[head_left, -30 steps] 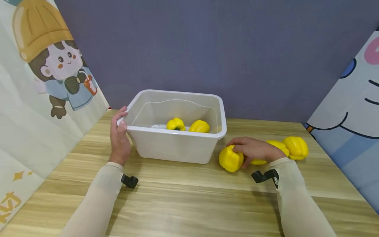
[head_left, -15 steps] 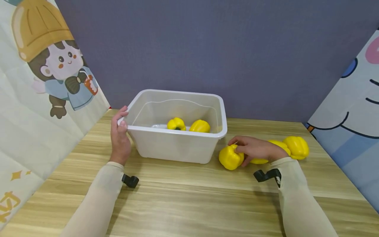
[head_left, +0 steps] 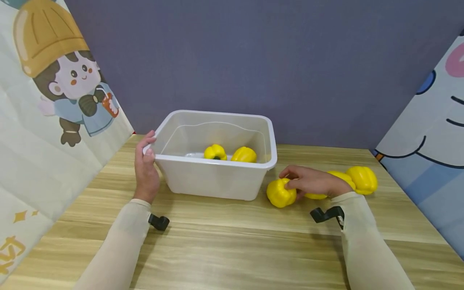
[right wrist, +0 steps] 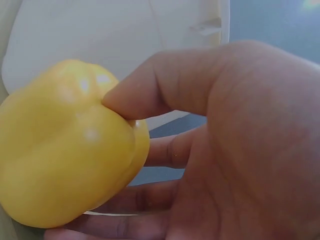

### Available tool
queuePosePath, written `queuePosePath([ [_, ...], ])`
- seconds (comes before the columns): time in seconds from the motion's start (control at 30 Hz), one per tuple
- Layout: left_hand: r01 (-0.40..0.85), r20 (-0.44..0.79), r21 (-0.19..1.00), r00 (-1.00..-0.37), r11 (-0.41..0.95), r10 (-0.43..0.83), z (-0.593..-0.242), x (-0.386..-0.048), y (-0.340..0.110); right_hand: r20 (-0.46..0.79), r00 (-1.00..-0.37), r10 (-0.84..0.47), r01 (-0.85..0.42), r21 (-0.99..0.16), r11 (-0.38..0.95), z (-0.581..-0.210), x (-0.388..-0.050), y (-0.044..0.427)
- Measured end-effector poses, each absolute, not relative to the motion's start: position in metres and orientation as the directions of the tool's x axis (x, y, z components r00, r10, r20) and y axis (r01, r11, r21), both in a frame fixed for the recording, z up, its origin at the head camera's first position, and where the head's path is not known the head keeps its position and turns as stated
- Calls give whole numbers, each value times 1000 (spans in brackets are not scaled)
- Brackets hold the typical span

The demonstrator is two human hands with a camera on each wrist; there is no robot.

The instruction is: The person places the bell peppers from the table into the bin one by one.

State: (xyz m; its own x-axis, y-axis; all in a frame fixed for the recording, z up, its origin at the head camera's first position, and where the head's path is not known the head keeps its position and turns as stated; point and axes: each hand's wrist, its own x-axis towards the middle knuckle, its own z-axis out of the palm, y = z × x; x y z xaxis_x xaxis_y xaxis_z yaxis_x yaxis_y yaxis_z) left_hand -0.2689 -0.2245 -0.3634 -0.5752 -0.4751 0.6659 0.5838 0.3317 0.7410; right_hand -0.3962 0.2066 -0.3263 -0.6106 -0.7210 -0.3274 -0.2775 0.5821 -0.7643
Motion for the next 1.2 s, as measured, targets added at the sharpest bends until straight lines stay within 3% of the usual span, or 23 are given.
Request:
queuePosePath([
  [1.2, 609, 686, 720, -555, 332, -470, -365, -271, -225, -225, -629, -744, -465, -658, 592, -326, -393, 200],
])
